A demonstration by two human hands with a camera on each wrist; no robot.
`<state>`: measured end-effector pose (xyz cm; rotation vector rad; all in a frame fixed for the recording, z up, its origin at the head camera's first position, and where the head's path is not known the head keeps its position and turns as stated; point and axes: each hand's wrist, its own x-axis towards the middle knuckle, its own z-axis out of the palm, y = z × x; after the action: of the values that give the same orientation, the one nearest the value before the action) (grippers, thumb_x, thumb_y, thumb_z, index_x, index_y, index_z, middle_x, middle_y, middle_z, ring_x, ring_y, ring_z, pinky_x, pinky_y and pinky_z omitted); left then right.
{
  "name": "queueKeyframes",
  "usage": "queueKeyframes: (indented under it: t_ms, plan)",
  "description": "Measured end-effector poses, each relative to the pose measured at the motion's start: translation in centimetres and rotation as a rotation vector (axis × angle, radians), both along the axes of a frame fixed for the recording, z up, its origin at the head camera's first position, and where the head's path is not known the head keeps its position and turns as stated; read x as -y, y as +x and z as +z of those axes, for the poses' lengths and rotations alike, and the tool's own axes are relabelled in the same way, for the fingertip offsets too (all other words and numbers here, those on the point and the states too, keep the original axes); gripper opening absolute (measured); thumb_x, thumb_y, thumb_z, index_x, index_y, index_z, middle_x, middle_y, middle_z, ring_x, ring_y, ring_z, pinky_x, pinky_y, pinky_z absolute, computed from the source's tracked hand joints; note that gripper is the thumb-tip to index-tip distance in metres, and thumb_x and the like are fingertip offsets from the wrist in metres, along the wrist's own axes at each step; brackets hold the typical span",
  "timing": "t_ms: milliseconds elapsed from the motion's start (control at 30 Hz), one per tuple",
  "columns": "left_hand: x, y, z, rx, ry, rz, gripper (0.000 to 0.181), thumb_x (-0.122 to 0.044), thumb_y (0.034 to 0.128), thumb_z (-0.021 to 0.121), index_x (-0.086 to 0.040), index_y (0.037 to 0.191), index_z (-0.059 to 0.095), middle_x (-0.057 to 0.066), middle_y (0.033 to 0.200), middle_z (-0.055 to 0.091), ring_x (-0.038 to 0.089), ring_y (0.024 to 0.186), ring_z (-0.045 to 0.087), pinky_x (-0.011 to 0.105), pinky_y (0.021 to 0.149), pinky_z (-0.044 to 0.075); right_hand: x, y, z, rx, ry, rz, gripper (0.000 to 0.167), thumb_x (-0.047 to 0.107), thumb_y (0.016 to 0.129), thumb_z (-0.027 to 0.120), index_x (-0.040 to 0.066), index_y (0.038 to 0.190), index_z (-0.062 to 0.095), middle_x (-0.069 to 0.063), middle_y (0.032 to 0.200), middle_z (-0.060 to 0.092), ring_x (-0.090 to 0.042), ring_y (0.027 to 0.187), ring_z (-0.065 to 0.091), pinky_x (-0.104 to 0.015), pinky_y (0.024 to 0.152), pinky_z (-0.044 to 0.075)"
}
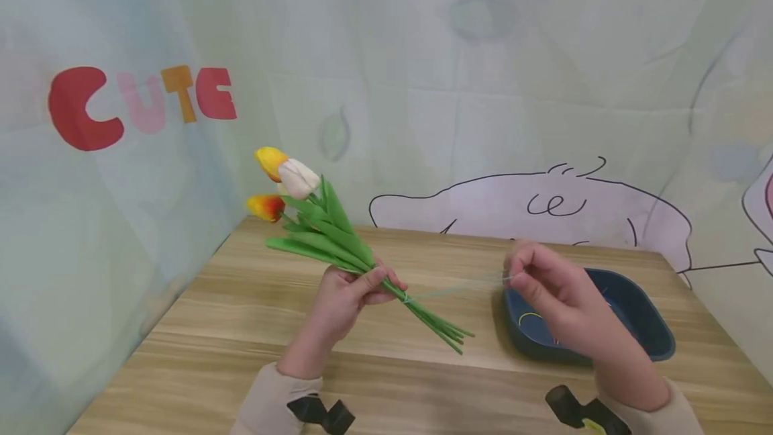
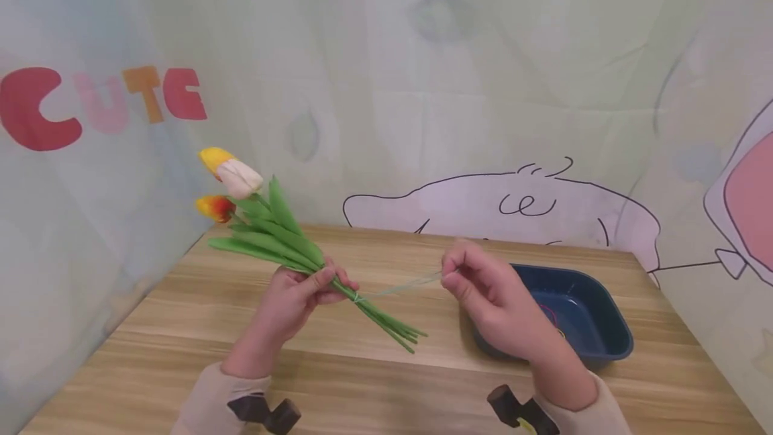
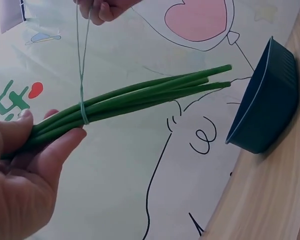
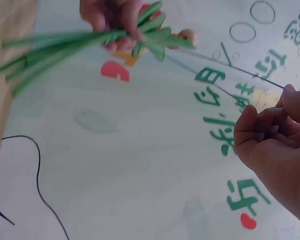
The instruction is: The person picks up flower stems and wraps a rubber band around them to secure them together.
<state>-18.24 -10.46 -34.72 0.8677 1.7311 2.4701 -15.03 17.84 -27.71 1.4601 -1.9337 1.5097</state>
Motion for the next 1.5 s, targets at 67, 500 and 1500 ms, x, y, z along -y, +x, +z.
queueKeyframes:
  t_ms: [67, 500, 1500]
  plan:
    - [0.2, 0.0, 0.1, -0.010, 0.014, -0.095, 0.011, -0.011, 0.0979, 0.055, -0.011, 0.090, 0.063, 0.001, 0.087, 0.072, 0.016, 0.086, 0.071, 0.031, 0.080, 0.060, -0.5, -0.7, -0.1, 0.033, 0.009, -0.021, 0.010, -0.010, 0.097, 0.044, -0.003, 0.092, 0.047, -0.002, 0.086, 0.044, -0.011, 0.082, 0.048, -0.017, 0.072, 0.050]
    - [0.7, 0.8, 0.8, -0.119, 0.123, -0.477, 0.017, -0.014, 0.1028, 0.045, -0.012, 0.101, 0.062, -0.001, 0.098, 0.070, 0.019, 0.099, 0.069, 0.034, 0.084, 0.059, -0.8, -4.5, -3.7, 0.228, 0.031, -0.118, 0.008, -0.010, 0.097, 0.043, -0.005, 0.092, 0.048, 0.006, 0.091, 0.049, -0.006, 0.086, 0.054, -0.015, 0.079, 0.052]
    - [0.8, 0.1, 1.0, 0.131, 0.536, 0.234, 0.021, -0.008, 0.0995, 0.048, -0.001, 0.088, 0.065, 0.012, 0.084, 0.072, 0.021, 0.086, 0.073, 0.030, 0.082, 0.059, 9.6, 3.5, -8.8, 0.458, 0.191, 0.056, 0.011, 0.012, 0.097, 0.057, 0.004, 0.090, 0.059, -0.008, 0.082, 0.057, -0.003, 0.080, 0.053, -0.020, 0.072, 0.054]
